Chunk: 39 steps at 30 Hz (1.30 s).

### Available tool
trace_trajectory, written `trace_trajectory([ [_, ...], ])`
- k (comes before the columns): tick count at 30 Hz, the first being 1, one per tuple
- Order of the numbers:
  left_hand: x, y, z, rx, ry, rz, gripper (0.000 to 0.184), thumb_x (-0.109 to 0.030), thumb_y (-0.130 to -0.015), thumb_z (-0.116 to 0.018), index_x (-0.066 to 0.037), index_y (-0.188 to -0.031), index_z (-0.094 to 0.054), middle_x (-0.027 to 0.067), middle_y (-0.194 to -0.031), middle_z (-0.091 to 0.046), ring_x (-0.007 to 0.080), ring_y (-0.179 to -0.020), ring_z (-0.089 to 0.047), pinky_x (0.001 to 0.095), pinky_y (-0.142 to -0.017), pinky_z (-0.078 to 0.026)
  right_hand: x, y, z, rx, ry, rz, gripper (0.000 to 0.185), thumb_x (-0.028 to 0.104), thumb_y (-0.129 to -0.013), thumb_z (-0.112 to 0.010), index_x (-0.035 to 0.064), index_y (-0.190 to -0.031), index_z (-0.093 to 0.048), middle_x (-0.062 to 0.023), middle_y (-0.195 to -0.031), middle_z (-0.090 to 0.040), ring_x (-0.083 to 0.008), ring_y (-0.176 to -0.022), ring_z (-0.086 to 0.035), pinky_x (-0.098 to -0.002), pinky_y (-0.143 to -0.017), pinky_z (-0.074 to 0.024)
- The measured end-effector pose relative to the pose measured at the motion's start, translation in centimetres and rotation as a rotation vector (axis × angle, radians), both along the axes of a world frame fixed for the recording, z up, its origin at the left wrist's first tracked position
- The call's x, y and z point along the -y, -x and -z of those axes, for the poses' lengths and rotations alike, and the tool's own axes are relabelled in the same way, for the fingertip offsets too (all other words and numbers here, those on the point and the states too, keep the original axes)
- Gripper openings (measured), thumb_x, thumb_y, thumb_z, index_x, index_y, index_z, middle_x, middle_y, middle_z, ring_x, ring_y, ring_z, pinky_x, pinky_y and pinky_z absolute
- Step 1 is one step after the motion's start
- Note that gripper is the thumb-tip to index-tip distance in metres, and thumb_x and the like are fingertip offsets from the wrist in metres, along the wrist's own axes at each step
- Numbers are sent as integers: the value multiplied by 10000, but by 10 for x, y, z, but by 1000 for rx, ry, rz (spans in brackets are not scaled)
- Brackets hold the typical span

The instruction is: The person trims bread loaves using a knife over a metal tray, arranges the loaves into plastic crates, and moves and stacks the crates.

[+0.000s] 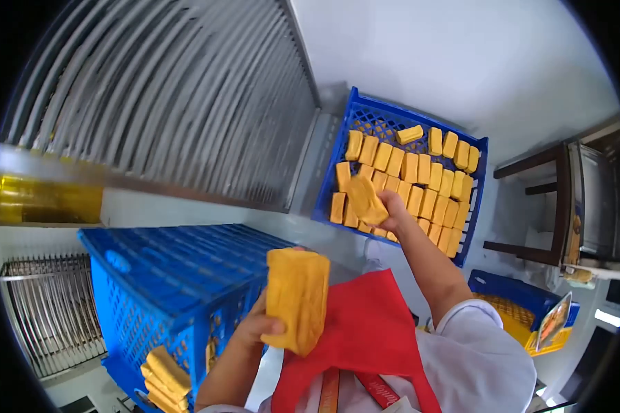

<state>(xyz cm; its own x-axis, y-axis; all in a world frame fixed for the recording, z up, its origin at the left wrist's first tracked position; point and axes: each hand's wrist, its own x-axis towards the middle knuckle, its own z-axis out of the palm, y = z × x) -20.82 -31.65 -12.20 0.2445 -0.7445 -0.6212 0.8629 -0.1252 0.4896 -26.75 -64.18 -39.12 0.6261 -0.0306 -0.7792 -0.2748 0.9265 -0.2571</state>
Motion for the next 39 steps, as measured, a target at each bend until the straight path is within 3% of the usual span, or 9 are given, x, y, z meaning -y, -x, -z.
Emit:
trace_trajectory([
  [9, 118, -34, 236, 796, -243, 308, 1161, -339, -529, -795, -64, -1499, -219, 229, -1531, -140, 364, -1443, -124, 429, -1170, -155, 217, 25, 174, -496, 722, -77, 330, 255, -753, -671, 55, -1014, -650, -127, -914, -688, -269, -730, -662, -418, -637, -528],
  [12, 203, -65, 284, 1196, -335, 422, 1139, -293, -506, -830, -64, -1476, -280, 260, -1516, -146, 417, -1415, -184, 461, -1152, -213, 279, -6, 195, -662, 1352, -289, 523, 386, -691, -712, -14, -1025, -663, -160, -870, -695, -281, -759, -674, -382, -701, -531],
  [19, 389, -152, 386, 1821, -663, 514, 1047, -327, -524, -807, -225, -1452, -332, 214, -1536, -136, 482, -1253, -377, 516, -1006, -408, 360, -59, 274, -863, 1549, -528, 616, 414, -722, -689, -21, -1145, -584, -291, -1148, -611, -401, -1067, -611, -429, -927, -494],
  [23, 457, -184, 435, 1844, -774, 526, 1051, -410, -554, -788, -256, -1472, -302, 211, -1542, -134, 493, -1292, -341, 517, -1014, -400, 344, -85, 265, -851, 1822, -442, 639, 381, -831, -662, 166, -1378, -412, -235, -1492, -276, -476, -1259, -420, -578, -949, -447],
  [25, 482, -191, 455, 1892, -820, 533, 1046, -437, -559, -783, -281, -1472, -297, 201, -1547, -129, 488, -1286, -349, 522, -1002, -409, 327, -97, 273, -719, 2092, -761, 626, 495, -877, -569, 355, -1447, -351, -110, -1580, -163, -471, -1413, -165, -746, -1010, -228],
  [28, 513, -193, 479, 1880, -850, 533, 1049, -489, -550, -787, -295, -1461, -303, 174, -1560, -86, 474, -1239, -387, 558, -949, -414, 318, -98, 304, -462, 2226, -1211, 520, 360, -929, -514, 367, -1432, -383, -62, -1582, -187, -416, -1431, -171, -732, -1048, -171],
  [32, 547, -187, 502, 1900, -839, 541, 1052, -502, -547, -784, -318, -1463, -299, 157, -1571, -54, 481, -1252, -376, 555, -962, -406, 335, -75, 311, -619, 2343, -1269, 522, 253, -917, -519, 360, -1415, -405, -74, -1566, -227, -401, -1434, -179, -713, -1063, -172],
  [35, 572, -183, 520, 1885, -818, 548, 1082, -559, -574, -760, -306, -1493, -246, 185, -1577, -6, 495, -1290, -338, 572, -993, -384, 342, -41, 314, -618, 2445, -748, 516, 210, -886, -558, 311, -1379, -441, -90, -1552, -256, -414, -1420, -206, -709, -1043, -209],
  [39, 595, -165, 582, 1682, -730, 845, 1161, -815, -642, -603, -231, -1539, -153, 195, -1587, 73, 530, -1414, -12, 652, -1085, -198, 341, -3, 321, -625, 1913, -438, 529, 319, -833, -659, -5, -1211, -481, -238, -1161, -545, -418, -1017, -576, -451, -904, -480],
])
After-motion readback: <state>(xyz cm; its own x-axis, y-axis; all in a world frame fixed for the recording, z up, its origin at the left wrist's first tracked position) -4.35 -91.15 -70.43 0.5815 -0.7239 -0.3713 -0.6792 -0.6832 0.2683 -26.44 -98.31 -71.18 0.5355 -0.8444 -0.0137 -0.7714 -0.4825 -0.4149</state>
